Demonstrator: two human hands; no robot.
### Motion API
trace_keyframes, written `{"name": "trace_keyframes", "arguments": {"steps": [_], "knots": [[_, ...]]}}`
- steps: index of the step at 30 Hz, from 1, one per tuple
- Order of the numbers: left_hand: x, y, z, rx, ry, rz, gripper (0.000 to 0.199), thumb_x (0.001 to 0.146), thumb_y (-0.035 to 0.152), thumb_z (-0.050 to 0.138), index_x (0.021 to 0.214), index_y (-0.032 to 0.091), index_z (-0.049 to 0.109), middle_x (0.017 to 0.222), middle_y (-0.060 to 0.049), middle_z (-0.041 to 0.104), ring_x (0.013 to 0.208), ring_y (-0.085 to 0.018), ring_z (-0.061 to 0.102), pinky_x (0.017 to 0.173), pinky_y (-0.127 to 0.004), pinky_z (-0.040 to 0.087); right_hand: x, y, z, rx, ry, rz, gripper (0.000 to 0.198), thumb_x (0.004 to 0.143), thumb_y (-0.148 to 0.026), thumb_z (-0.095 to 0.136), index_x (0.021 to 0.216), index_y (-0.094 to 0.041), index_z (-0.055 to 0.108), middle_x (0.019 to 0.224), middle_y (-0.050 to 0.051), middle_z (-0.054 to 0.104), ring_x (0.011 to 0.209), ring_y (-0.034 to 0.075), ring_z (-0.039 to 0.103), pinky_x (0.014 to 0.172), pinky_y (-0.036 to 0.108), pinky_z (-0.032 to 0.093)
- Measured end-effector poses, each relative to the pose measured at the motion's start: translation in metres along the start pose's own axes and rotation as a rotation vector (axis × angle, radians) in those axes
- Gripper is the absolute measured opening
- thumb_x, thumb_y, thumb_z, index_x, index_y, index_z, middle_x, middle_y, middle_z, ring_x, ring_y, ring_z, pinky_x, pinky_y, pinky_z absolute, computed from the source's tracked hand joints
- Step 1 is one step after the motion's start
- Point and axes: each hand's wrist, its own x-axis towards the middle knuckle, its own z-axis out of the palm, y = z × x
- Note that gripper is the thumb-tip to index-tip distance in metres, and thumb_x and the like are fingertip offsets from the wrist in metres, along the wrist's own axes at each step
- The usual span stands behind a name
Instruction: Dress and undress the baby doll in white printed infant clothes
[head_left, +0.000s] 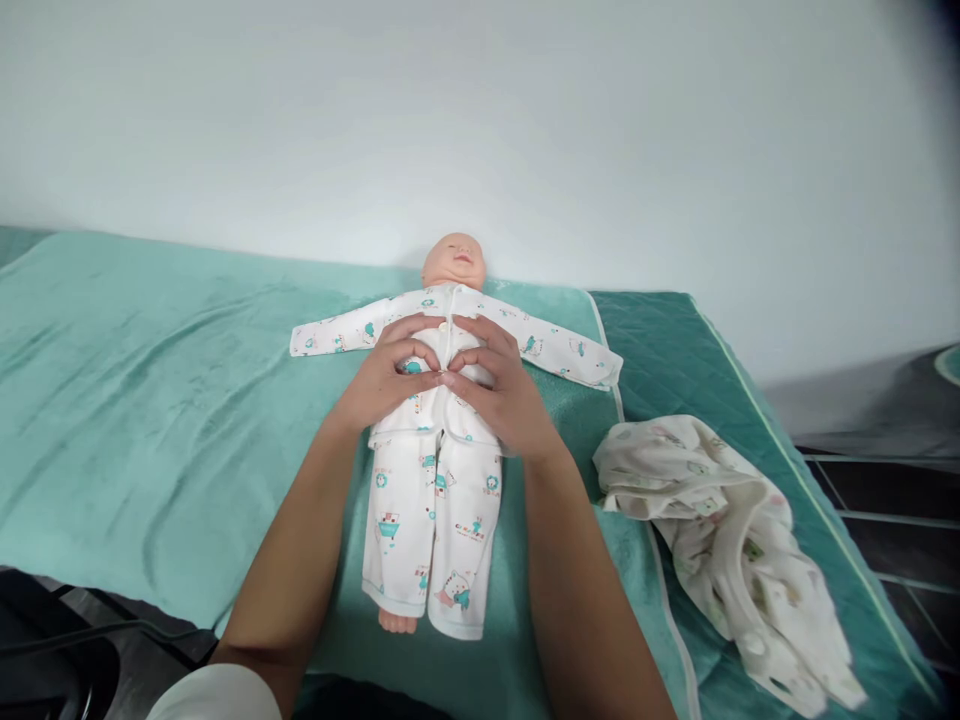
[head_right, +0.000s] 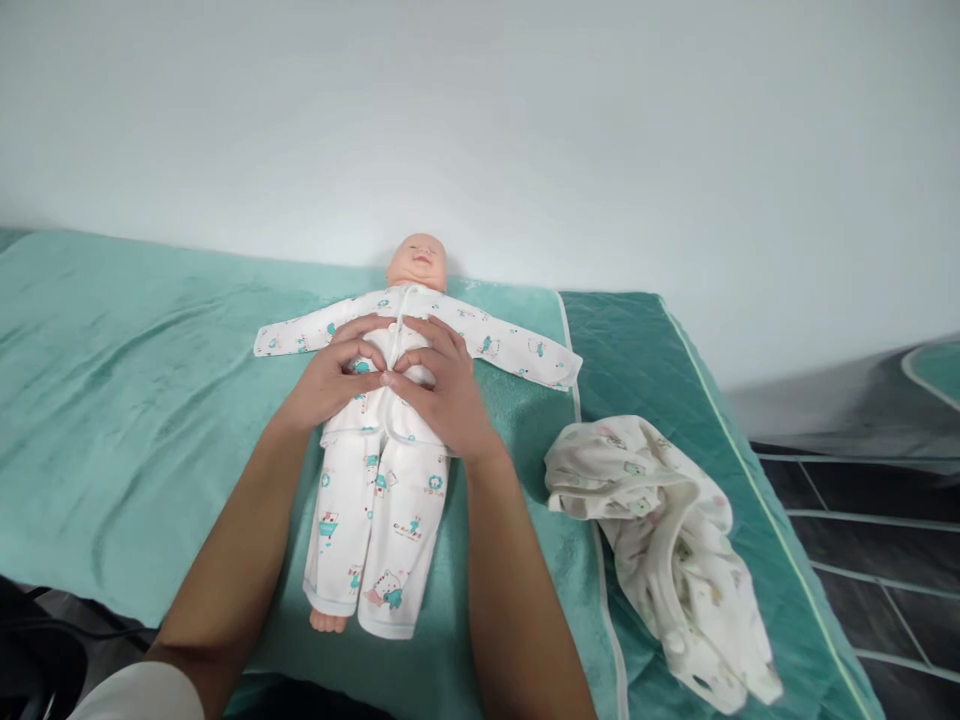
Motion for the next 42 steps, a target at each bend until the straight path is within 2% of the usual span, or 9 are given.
{"name": "trace_keyframes", "arguments": {"steps": [8, 11, 14, 19, 21, 24, 29, 36, 42], "knots": [[-0.001, -0.004, -0.010, -0.419, 0.158, -0.109, 0.019, 0.083, 0.035, 0.079, 0.078, 0.021, 0.068, 0.140, -0.007, 0.066, 0.136, -0.028, 0.056, 0.113, -0.043, 0.044, 0.000, -0.005, 0.001, 0.160, 0.069, 0.085, 0.016, 0.085, -0.036, 0.072, 0.079, -0.023, 0.065, 0.148, 0.000, 0.058, 0.147, 0.026, 0.042, 0.126, 0.049, 0.029], [-0.001, -0.015, -0.021, -0.616, 0.469, -0.179, 0.023, 0.080, 0.035, 0.081, 0.078, 0.019, 0.065, 0.124, -0.007, 0.072, 0.105, -0.021, 0.068, 0.088, -0.033, 0.054, 0.002, 0.008, -0.010, 0.395, 0.346, 0.217, 0.018, 0.083, -0.037, 0.067, 0.077, -0.021, 0.060, 0.135, 0.005, 0.066, 0.128, 0.024, 0.059, 0.112, 0.044, 0.047], [0.000, -0.031, -0.034, -0.654, 0.866, -0.303, 0.024, 0.081, 0.031, 0.078, 0.077, 0.019, 0.058, 0.083, 0.000, 0.066, 0.068, -0.010, 0.057, 0.063, -0.022, 0.046, 0.004, 0.033, -0.027, 0.463, 0.783, 0.440, 0.019, 0.078, -0.038, 0.064, 0.083, -0.019, 0.061, 0.108, 0.006, 0.071, 0.102, 0.021, 0.067, 0.091, 0.037, 0.056], [0.002, -0.053, -0.039, -0.428, 1.218, -0.451, 0.015, 0.091, 0.023, 0.064, 0.083, 0.020, 0.051, 0.081, 0.002, 0.058, 0.072, -0.009, 0.057, 0.067, -0.021, 0.047, 0.001, 0.060, -0.037, 0.111, 1.040, 0.460, 0.023, 0.079, -0.037, 0.061, 0.094, -0.020, 0.058, 0.120, 0.007, 0.066, 0.112, 0.022, 0.064, 0.104, 0.043, 0.051], [0.006, -0.057, -0.033, -0.192, 1.184, -0.357, 0.006, 0.091, 0.022, 0.062, 0.091, 0.020, 0.056, 0.095, -0.001, 0.064, 0.090, -0.012, 0.063, 0.082, -0.025, 0.051, 0.000, 0.060, -0.028, -0.077, 0.950, 0.299, 0.025, 0.082, -0.036, 0.060, 0.102, -0.021, 0.059, 0.132, 0.008, 0.062, 0.126, 0.023, 0.059, 0.112, 0.047, 0.045], [0.017, -0.059, -0.019, 0.185, 0.883, -0.162, 0.016, 0.093, 0.025, 0.061, 0.108, 0.022, 0.064, 0.117, -0.006, 0.068, 0.116, -0.018, 0.061, 0.104, -0.034, 0.048, 0.007, 0.060, -0.009, -0.215, 0.736, 0.127, 0.035, 0.086, -0.037, 0.059, 0.117, -0.022, 0.060, 0.135, 0.010, 0.061, 0.132, 0.024, 0.055, 0.116, 0.048, 0.042], [0.038, -0.068, -0.010, 0.566, 0.383, -0.054, 0.028, 0.102, 0.035, 0.051, 0.122, 0.023, 0.067, 0.131, -0.008, 0.070, 0.126, -0.024, 0.059, 0.113, -0.041, 0.041, 0.038, 0.077, 0.003, -0.319, 0.448, 0.170, 0.044, 0.090, -0.035, 0.052, 0.129, -0.018, 0.063, 0.134, 0.013, 0.066, 0.128, 0.028, 0.058, 0.115, 0.049, 0.042], [0.053, -0.071, -0.017, 0.811, 0.288, -0.155, 0.036, 0.106, 0.036, 0.041, 0.130, 0.026, 0.065, 0.130, -0.007, 0.071, 0.123, -0.027, 0.061, 0.107, -0.042, 0.040, 0.068, 0.085, -0.011, -0.539, 0.305, 0.219, 0.042, 0.094, -0.025, 0.040, 0.118, -0.021, 0.074, 0.123, 0.009, 0.073, 0.116, 0.027, 0.064, 0.106, 0.044, 0.047], [0.057, -0.074, -0.025, 0.836, 0.358, -0.325, 0.033, 0.096, 0.021, 0.049, 0.121, 0.026, 0.070, 0.120, -0.009, 0.073, 0.113, -0.029, 0.065, 0.095, -0.038, 0.044, 0.079, 0.084, -0.026, -0.674, 0.246, 0.468, 0.044, 0.090, -0.025, 0.043, 0.117, -0.025, 0.079, 0.112, 0.010, 0.076, 0.100, 0.027, 0.068, 0.088, 0.039, 0.051]]}}
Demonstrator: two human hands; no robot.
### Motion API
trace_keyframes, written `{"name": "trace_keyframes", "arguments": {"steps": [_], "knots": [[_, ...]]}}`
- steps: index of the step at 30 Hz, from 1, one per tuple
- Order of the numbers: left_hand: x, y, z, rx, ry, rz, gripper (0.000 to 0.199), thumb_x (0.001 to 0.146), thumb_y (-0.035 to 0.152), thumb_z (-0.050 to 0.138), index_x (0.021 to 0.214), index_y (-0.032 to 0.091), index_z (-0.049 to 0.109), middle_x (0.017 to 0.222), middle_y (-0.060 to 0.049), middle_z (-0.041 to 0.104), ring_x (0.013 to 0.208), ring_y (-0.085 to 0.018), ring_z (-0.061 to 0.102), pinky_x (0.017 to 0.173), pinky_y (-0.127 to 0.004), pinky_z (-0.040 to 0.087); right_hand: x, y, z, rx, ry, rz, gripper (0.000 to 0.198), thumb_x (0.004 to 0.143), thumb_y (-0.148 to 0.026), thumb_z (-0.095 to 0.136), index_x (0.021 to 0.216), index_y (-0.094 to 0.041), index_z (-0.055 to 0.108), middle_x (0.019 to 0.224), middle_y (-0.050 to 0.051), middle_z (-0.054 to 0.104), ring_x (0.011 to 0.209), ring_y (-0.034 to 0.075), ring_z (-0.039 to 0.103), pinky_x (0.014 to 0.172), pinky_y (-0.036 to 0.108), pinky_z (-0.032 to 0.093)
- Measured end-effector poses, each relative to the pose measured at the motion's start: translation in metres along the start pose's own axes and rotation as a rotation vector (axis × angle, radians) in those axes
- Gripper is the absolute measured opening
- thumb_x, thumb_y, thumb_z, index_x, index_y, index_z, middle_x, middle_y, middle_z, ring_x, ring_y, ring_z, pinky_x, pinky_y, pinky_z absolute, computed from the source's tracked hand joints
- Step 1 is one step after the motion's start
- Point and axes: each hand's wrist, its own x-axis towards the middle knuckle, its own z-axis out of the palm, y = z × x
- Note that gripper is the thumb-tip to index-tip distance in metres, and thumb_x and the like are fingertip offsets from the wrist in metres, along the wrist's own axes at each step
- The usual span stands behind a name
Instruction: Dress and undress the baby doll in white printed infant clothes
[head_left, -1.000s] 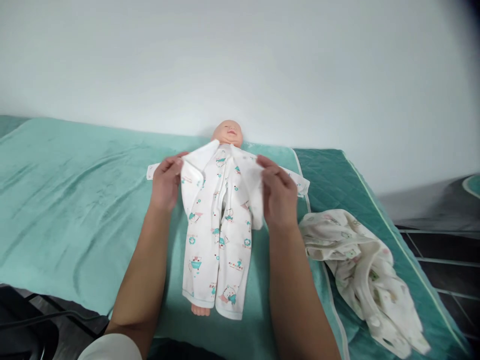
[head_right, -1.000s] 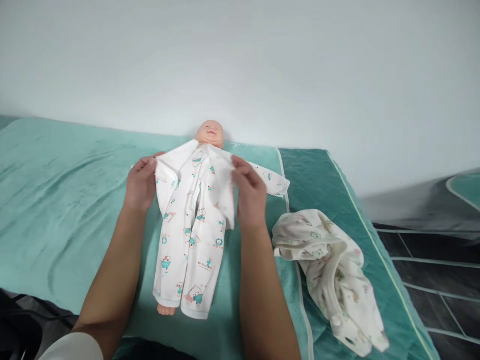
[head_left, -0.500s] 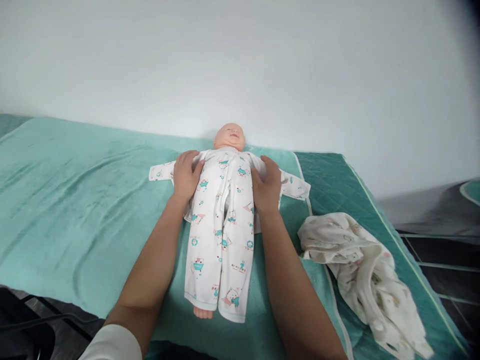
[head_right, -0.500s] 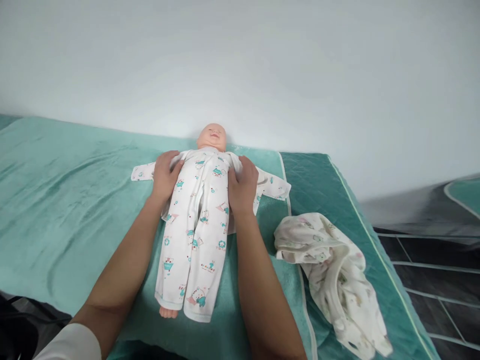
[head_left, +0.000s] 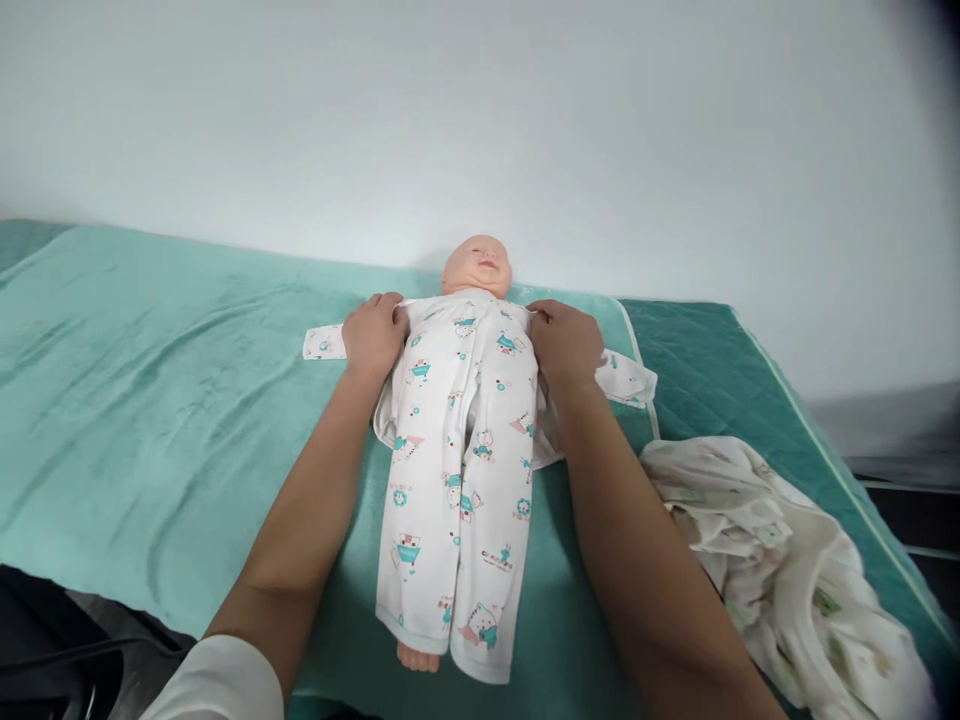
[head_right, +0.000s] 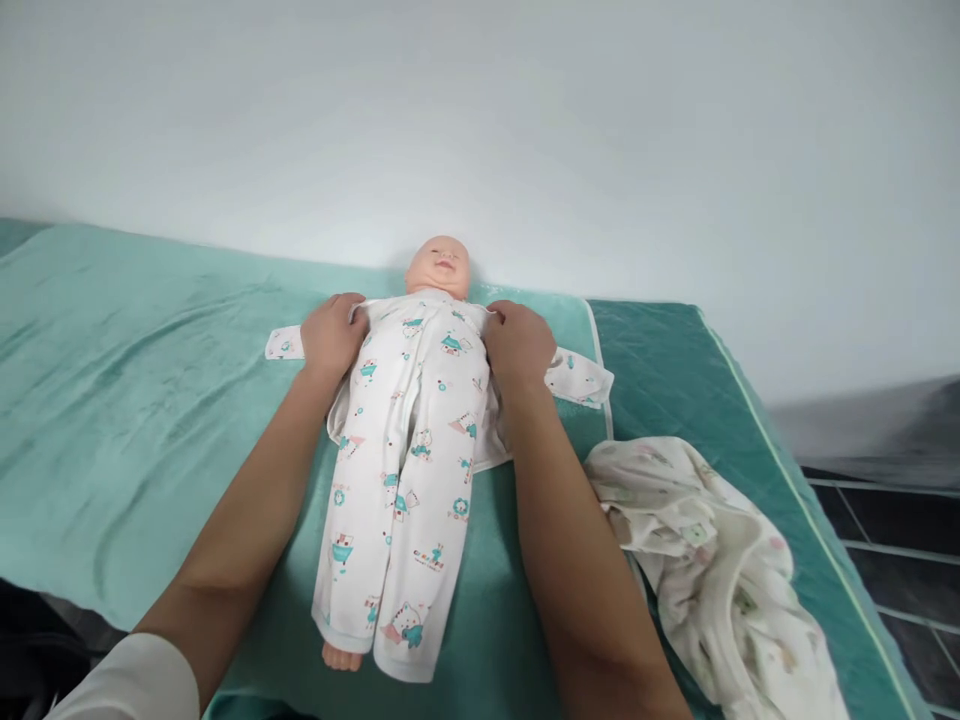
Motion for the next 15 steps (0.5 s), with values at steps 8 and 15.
{"name": "trace_keyframes", "arguments": {"steps": [8, 15], "knots": [[0.003, -0.011, -0.002, -0.047, 0.007, -0.182, 0.029, 0.092, 0.021, 0.052, 0.111, 0.029, 0.074, 0.113, -0.007, 0.076, 0.105, -0.031, 0.068, 0.086, -0.040, 0.045, 0.009, 0.031, -0.010, 0.064, 0.058, -0.019, 0.040, 0.080, -0.015, 0.045, 0.098, -0.019, 0.081, 0.110, 0.010, 0.075, 0.105, 0.026, 0.067, 0.097, 0.040, 0.050], [-0.005, -0.007, -0.007, -0.053, -0.011, -0.112, 0.033, 0.096, 0.022, 0.046, 0.118, 0.025, 0.072, 0.120, -0.008, 0.076, 0.113, -0.028, 0.067, 0.098, -0.040, 0.043, -0.028, -0.055, -0.030, 0.367, -0.031, -0.497, 0.034, 0.093, -0.022, 0.047, 0.120, -0.018, 0.069, 0.125, 0.009, 0.070, 0.117, 0.023, 0.063, 0.106, 0.038, 0.049]]}}
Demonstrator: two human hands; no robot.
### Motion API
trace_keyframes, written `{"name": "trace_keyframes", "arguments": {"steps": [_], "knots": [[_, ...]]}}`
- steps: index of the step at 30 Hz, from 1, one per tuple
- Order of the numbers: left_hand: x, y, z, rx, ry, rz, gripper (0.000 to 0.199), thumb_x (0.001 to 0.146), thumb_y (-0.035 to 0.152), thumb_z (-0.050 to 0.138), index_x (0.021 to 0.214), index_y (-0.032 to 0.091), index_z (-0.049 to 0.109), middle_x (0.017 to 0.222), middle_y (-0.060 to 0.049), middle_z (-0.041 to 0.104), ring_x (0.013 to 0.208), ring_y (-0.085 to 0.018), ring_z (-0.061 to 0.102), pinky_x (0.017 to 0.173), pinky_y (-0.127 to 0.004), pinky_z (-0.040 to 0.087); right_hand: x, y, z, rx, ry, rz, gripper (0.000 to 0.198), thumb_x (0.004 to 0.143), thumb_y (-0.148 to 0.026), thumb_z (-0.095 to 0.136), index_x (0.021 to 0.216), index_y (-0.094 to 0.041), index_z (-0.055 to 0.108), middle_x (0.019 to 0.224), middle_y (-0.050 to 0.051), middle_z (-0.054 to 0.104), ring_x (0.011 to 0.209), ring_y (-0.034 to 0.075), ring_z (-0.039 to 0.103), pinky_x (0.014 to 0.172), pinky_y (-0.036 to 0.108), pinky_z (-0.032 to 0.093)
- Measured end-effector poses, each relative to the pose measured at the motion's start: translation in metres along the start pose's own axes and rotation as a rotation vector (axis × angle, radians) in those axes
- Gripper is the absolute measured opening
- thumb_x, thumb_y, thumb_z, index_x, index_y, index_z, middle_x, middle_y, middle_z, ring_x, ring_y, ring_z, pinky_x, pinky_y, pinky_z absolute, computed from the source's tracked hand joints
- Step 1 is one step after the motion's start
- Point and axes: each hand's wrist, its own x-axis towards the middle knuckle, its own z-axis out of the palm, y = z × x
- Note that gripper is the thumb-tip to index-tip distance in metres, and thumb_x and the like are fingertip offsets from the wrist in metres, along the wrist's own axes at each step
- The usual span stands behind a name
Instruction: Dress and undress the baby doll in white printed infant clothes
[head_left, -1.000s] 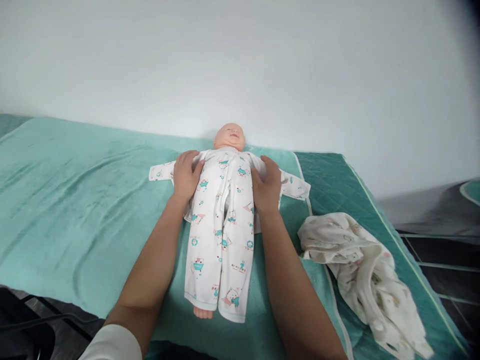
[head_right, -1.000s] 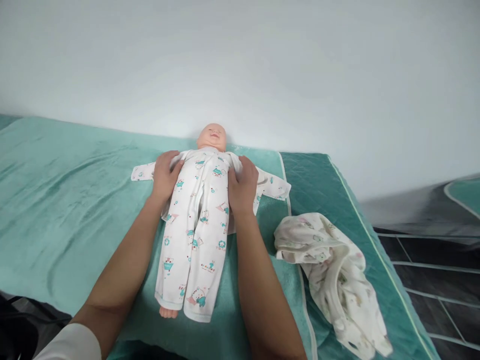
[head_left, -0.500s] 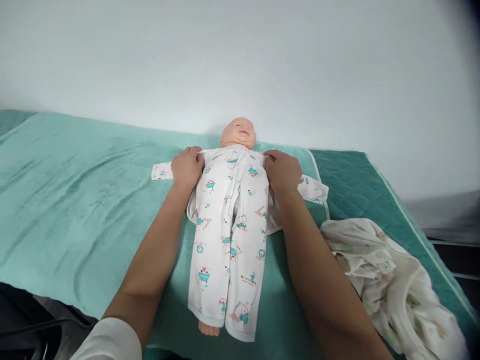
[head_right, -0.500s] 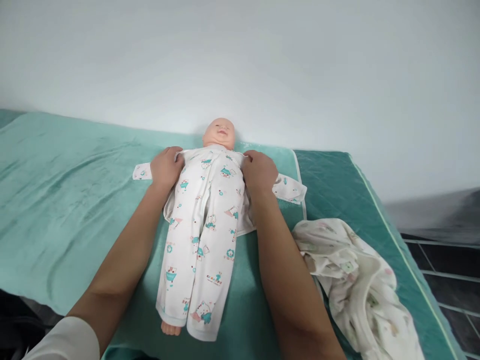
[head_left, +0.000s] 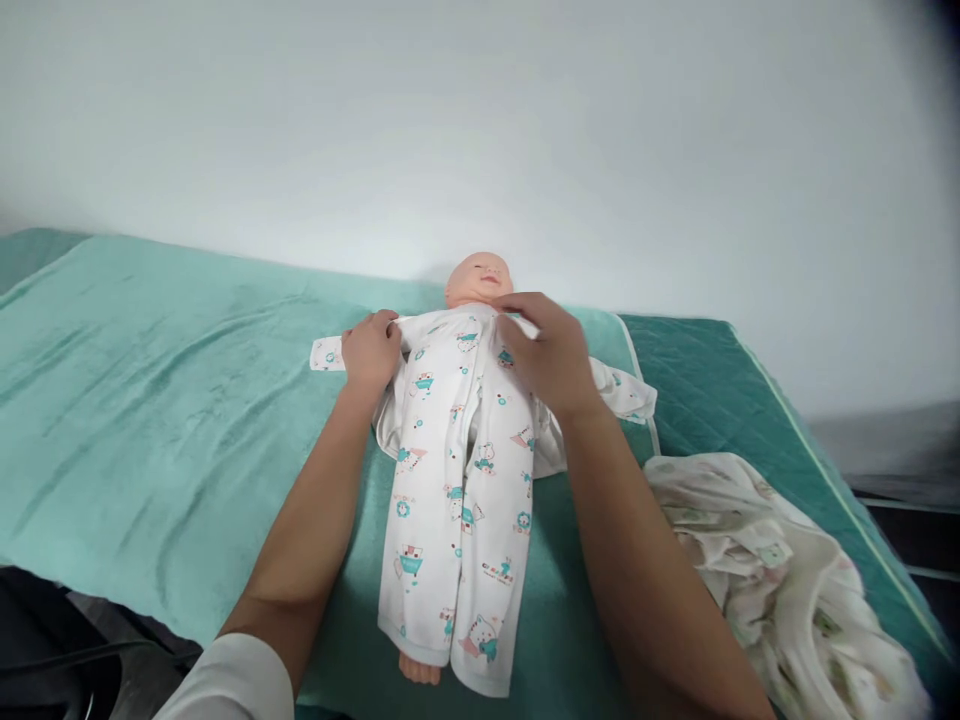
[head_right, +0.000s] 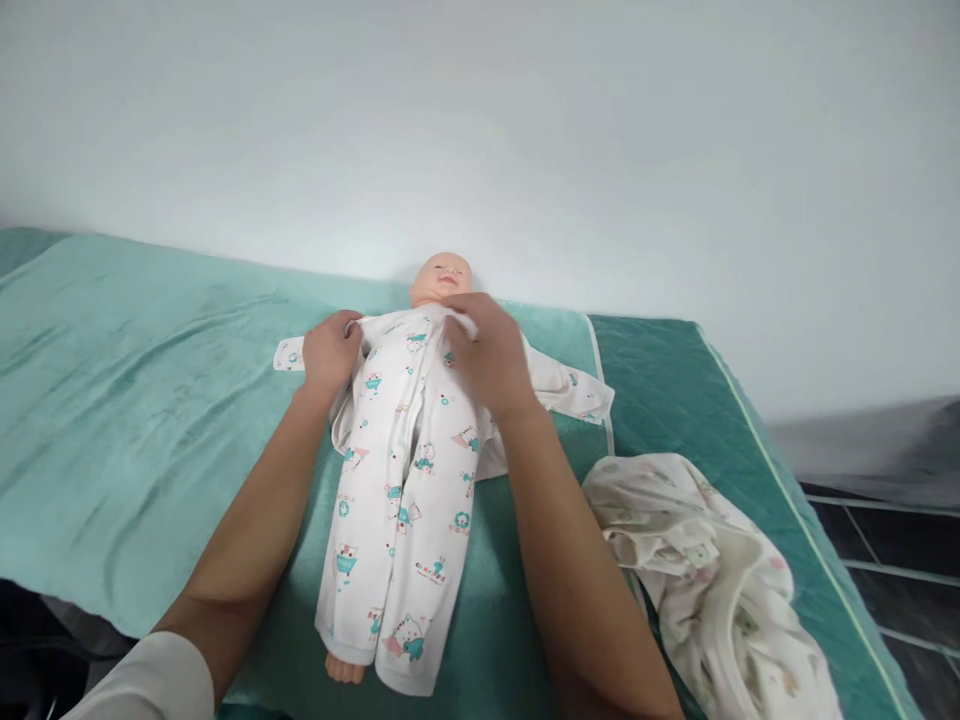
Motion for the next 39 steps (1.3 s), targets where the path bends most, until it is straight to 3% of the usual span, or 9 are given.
{"name": "trace_keyframes", "arguments": {"steps": [3, 6, 9, 12, 16, 19, 23, 31, 39], "knots": [[0.000, 0.000, -0.001, 0.019, -0.018, -0.002, 0.033, 0.097, 0.023, 0.046, 0.120, 0.025, 0.070, 0.122, -0.009, 0.075, 0.115, -0.029, 0.067, 0.098, -0.041, 0.042, 0.020, -0.047, 0.021, -0.172, -0.345, -0.109, 0.038, 0.097, -0.025, 0.050, 0.131, -0.016, 0.064, 0.133, 0.013, 0.066, 0.124, 0.028, 0.059, 0.107, 0.041, 0.047], [0.000, -0.001, -0.004, 0.031, -0.041, -0.023, 0.032, 0.098, 0.025, 0.046, 0.122, 0.025, 0.068, 0.121, -0.010, 0.075, 0.115, -0.030, 0.067, 0.098, -0.042, 0.042, 0.047, -0.075, 0.050, -0.488, -0.663, -0.133, 0.035, 0.097, -0.025, 0.051, 0.126, -0.012, 0.066, 0.128, 0.020, 0.065, 0.120, 0.033, 0.058, 0.098, 0.042, 0.049], [0.000, -0.001, -0.006, 0.034, -0.084, -0.042, 0.032, 0.100, 0.029, 0.045, 0.122, 0.025, 0.067, 0.118, -0.012, 0.076, 0.114, -0.032, 0.068, 0.096, -0.044, 0.042, 0.064, -0.087, 0.077, -0.644, -0.795, -0.115, 0.037, 0.096, -0.019, 0.047, 0.127, -0.012, 0.066, 0.134, 0.022, 0.061, 0.123, 0.035, 0.057, 0.095, 0.043, 0.051], [0.000, -0.002, -0.009, 0.061, -0.104, -0.030, 0.030, 0.099, 0.029, 0.045, 0.117, 0.024, 0.069, 0.117, -0.012, 0.076, 0.112, -0.033, 0.068, 0.094, -0.044, 0.043, 0.068, -0.089, 0.093, -0.697, -0.828, -0.120, 0.035, 0.096, -0.014, 0.047, 0.121, -0.014, 0.070, 0.126, 0.020, 0.067, 0.115, 0.033, 0.063, 0.091, 0.043, 0.050], [0.000, -0.003, -0.009, 0.089, -0.095, -0.020, 0.030, 0.100, 0.029, 0.043, 0.108, 0.024, 0.071, 0.114, -0.013, 0.076, 0.109, -0.033, 0.069, 0.091, -0.044, 0.044, 0.067, -0.088, 0.094, -0.725, -0.854, -0.131, 0.027, 0.091, -0.012, 0.054, 0.110, -0.015, 0.072, 0.108, 0.016, 0.074, 0.097, 0.030, 0.069, 0.081, 0.038, 0.050], [0.000, -0.004, -0.011, 0.081, -0.083, -0.030, 0.030, 0.099, 0.027, 0.043, 0.105, 0.024, 0.072, 0.112, -0.012, 0.076, 0.106, -0.033, 0.069, 0.086, -0.042, 0.045, 0.067, -0.086, 0.084, -0.753, -0.846, -0.190, 0.030, 0.093, -0.021, 0.058, 0.121, -0.018, 0.069, 0.112, 0.015, 0.073, 0.100, 0.030, 0.069, 0.081, 0.038, 0.050], [-0.004, -0.010, -0.015, 0.027, -0.040, -0.037, 0.035, 0.099, 0.024, 0.040, 0.117, 0.024, 0.070, 0.120, -0.013, 0.074, 0.111, -0.032, 0.068, 0.085, -0.040, 0.047, 0.067, -0.084, 0.062, -0.767, -0.820, -0.233, 0.034, 0.096, -0.028, 0.056, 0.129, -0.026, 0.065, 0.119, 0.014, 0.071, 0.109, 0.031, 0.067, 0.082, 0.037, 0.047], [-0.015, -0.029, -0.018, -0.009, -0.086, -0.121, 0.037, 0.098, 0.021, 0.041, 0.124, 0.029, 0.066, 0.115, -0.012, 0.076, 0.109, -0.029, 0.069, 0.082, -0.037, 0.048, 0.068, -0.085, 0.020, -0.824, -0.715, -0.099, 0.026, 0.091, -0.020, 0.058, 0.112, -0.022, 0.073, 0.111, 0.012, 0.071, 0.099, 0.027, 0.065, 0.081, 0.035, 0.044], [-0.015, -0.030, -0.018, 0.028, -0.145, -0.072, 0.037, 0.095, 0.017, 0.046, 0.125, 0.027, 0.064, 0.121, -0.012, 0.071, 0.111, -0.031, 0.068, 0.083, -0.038, 0.048, 0.069, -0.083, 0.013, -0.767, -0.673, -0.055, 0.019, 0.089, -0.018, 0.062, 0.105, -0.020, 0.073, 0.104, 0.012, 0.071, 0.098, 0.028, 0.067, 0.084, 0.037, 0.047]]}}
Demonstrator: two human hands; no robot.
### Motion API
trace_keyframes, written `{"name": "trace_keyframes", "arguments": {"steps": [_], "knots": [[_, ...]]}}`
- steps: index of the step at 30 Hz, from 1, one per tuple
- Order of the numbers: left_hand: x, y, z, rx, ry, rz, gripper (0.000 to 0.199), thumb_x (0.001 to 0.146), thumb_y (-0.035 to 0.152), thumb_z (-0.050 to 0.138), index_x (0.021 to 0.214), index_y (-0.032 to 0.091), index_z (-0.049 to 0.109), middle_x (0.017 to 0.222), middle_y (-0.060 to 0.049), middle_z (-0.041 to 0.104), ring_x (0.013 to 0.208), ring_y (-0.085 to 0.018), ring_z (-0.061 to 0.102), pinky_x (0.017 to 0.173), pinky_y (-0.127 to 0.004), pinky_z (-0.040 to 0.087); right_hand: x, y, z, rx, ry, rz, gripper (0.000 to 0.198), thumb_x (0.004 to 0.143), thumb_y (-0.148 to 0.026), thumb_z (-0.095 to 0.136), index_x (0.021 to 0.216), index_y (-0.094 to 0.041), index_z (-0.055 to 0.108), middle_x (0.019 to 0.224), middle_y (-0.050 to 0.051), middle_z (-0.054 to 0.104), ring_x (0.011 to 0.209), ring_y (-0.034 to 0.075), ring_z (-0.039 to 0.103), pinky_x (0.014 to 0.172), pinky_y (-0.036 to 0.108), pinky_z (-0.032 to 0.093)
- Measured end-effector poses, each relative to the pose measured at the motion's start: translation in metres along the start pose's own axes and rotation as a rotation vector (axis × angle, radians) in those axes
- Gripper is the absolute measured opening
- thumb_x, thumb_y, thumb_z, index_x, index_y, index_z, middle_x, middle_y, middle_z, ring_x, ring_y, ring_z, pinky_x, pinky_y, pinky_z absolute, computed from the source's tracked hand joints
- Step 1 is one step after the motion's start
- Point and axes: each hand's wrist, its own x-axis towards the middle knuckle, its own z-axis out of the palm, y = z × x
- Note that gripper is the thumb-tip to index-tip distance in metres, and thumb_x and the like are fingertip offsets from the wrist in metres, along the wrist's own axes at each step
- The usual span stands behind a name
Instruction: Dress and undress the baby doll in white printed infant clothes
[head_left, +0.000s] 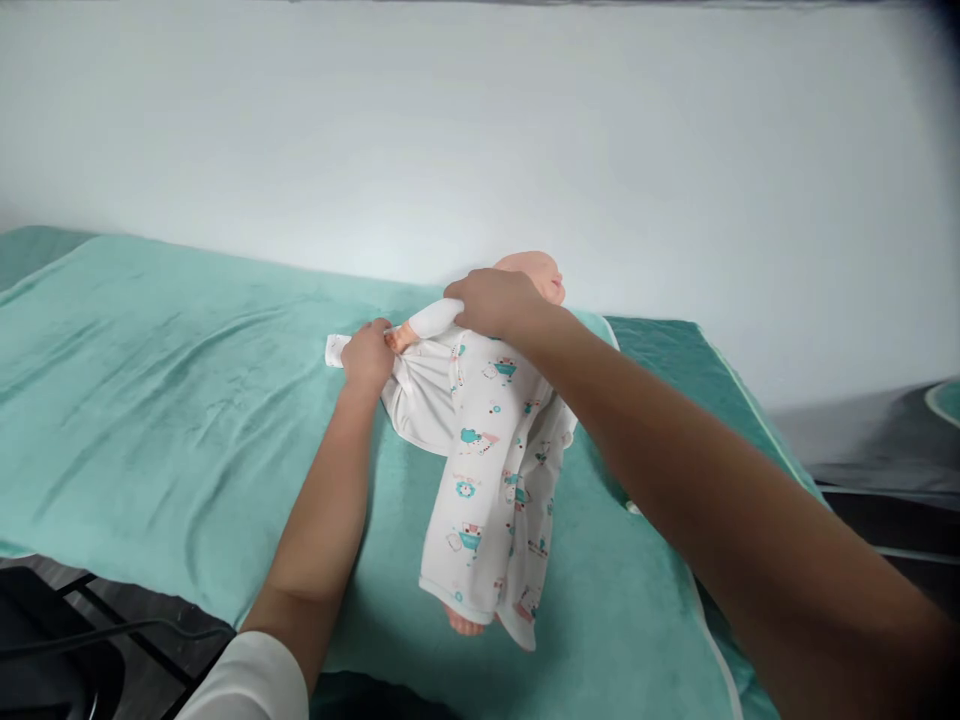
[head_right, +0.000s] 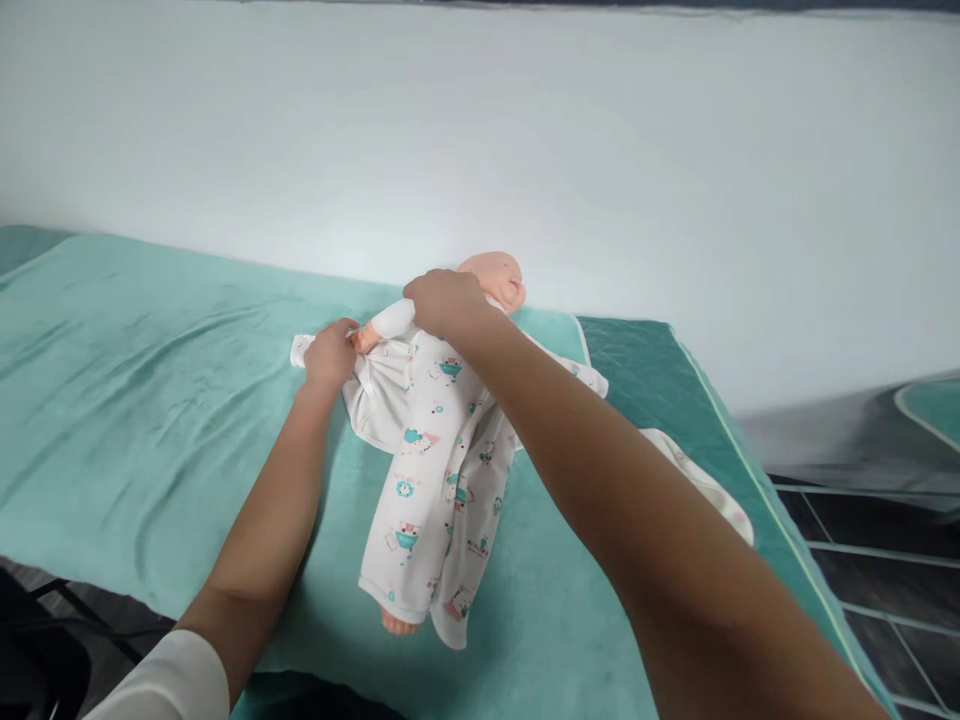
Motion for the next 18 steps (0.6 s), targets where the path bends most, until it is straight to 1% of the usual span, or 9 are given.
{"name": "trace_keyframes", "arguments": {"steps": [3, 5, 7, 9, 11, 13, 15, 18], "knots": [[-0.002, 0.004, -0.003, 0.079, -0.018, 0.056, 0.040, 0.092, 0.010, 0.045, 0.124, 0.026, 0.063, 0.120, -0.013, 0.070, 0.112, -0.031, 0.066, 0.084, -0.039, 0.048, 0.000, 0.000, 0.001, 0.020, 0.004, -0.011, 0.022, 0.089, -0.020, 0.063, 0.109, -0.021, 0.072, 0.106, 0.012, 0.071, 0.097, 0.028, 0.067, 0.082, 0.037, 0.048], [-0.003, 0.008, -0.005, 0.134, -0.012, 0.061, 0.039, 0.092, 0.008, 0.044, 0.122, 0.024, 0.062, 0.120, -0.014, 0.068, 0.115, -0.033, 0.063, 0.088, -0.041, 0.048, 0.001, -0.004, 0.005, 0.042, -0.006, -0.027, 0.024, 0.091, -0.022, 0.062, 0.113, -0.023, 0.071, 0.109, 0.011, 0.072, 0.097, 0.027, 0.067, 0.081, 0.036, 0.048], [-0.003, 0.012, -0.005, 0.170, 0.003, 0.068, 0.034, 0.094, 0.011, 0.045, 0.121, 0.023, 0.062, 0.122, -0.015, 0.067, 0.120, -0.034, 0.059, 0.092, -0.044, 0.047, 0.006, -0.009, 0.012, 0.062, -0.004, -0.035, 0.025, 0.092, -0.023, 0.060, 0.116, -0.024, 0.070, 0.113, 0.011, 0.071, 0.099, 0.027, 0.067, 0.082, 0.035, 0.049], [-0.002, 0.015, -0.003, 0.174, 0.010, 0.112, 0.029, 0.095, 0.017, 0.049, 0.121, 0.023, 0.060, 0.123, -0.015, 0.066, 0.122, -0.035, 0.057, 0.097, -0.047, 0.045, 0.012, -0.016, 0.021, 0.068, 0.004, -0.052, 0.025, 0.093, -0.023, 0.059, 0.117, -0.024, 0.069, 0.114, 0.012, 0.071, 0.101, 0.028, 0.068, 0.083, 0.036, 0.049], [-0.001, 0.018, 0.001, 0.161, 0.008, 0.188, 0.031, 0.095, 0.021, 0.055, 0.126, 0.024, 0.058, 0.126, -0.014, 0.065, 0.124, -0.034, 0.056, 0.104, -0.048, 0.042, 0.019, -0.022, 0.028, 0.069, 0.001, -0.072, 0.026, 0.094, -0.023, 0.057, 0.117, -0.022, 0.068, 0.115, 0.013, 0.071, 0.101, 0.029, 0.069, 0.084, 0.038, 0.050], [0.000, 0.020, 0.005, 0.173, 0.013, 0.240, 0.036, 0.095, 0.023, 0.057, 0.131, 0.025, 0.055, 0.131, -0.013, 0.063, 0.126, -0.032, 0.055, 0.109, -0.048, 0.039, 0.022, -0.025, 0.033, 0.085, -0.002, -0.078, 0.028, 0.093, -0.022, 0.057, 0.118, -0.021, 0.068, 0.114, 0.014, 0.072, 0.101, 0.030, 0.069, 0.086, 0.040, 0.051], [0.001, 0.021, 0.008, 0.227, 0.015, 0.234, 0.035, 0.097, 0.022, 0.053, 0.132, 0.024, 0.053, 0.134, -0.012, 0.062, 0.127, -0.031, 0.055, 0.109, -0.046, 0.039, 0.021, -0.023, 0.035, 0.142, 0.012, -0.070, 0.034, 0.091, -0.022, 0.059, 0.124, -0.021, 0.068, 0.120, 0.014, 0.071, 0.107, 0.032, 0.068, 0.090, 0.043, 0.053], [0.002, 0.019, 0.008, 0.318, 0.021, 0.181, 0.030, 0.100, 0.021, 0.045, 0.127, 0.022, 0.055, 0.133, -0.013, 0.063, 0.125, -0.030, 0.055, 0.103, -0.044, 0.044, 0.011, -0.008, 0.037, 0.298, 0.053, -0.039, 0.048, 0.093, -0.028, 0.059, 0.140, -0.021, 0.061, 0.136, 0.015, 0.065, 0.122, 0.036, 0.063, 0.099, 0.050, 0.052]]}}
